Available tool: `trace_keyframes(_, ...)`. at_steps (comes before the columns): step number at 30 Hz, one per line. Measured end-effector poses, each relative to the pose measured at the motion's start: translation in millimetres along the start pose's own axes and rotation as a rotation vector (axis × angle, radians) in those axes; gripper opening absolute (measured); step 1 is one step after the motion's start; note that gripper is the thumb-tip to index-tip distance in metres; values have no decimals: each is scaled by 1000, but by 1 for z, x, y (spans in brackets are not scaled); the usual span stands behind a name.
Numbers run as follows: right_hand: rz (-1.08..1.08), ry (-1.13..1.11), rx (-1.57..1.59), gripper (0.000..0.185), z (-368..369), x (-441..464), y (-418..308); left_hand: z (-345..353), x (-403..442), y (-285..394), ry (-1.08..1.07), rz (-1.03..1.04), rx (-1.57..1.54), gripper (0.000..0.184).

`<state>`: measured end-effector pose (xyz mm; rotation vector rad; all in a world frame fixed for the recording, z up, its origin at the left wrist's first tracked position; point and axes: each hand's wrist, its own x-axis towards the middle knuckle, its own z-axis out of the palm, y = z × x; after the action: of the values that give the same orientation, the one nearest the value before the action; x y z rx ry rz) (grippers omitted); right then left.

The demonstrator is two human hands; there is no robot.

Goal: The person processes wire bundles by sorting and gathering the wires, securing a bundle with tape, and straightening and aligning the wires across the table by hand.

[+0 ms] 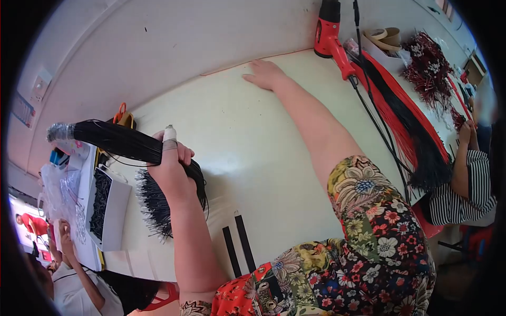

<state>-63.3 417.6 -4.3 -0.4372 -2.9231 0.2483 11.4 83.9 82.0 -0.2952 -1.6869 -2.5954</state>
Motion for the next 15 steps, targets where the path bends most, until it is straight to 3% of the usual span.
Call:
trace_keyframes(5,-178,109,47,63,23,33,-18,5,-3,-1,-64,-10,73,12)
trace_keyframes(8,-396,-149,309,56,14,25,-45,4,-2,-4,-81,-5,54,12)
trace_keyframes(15,-558,-290,795,36,5,-52,-103,0,1,0,-58,12,22,9)
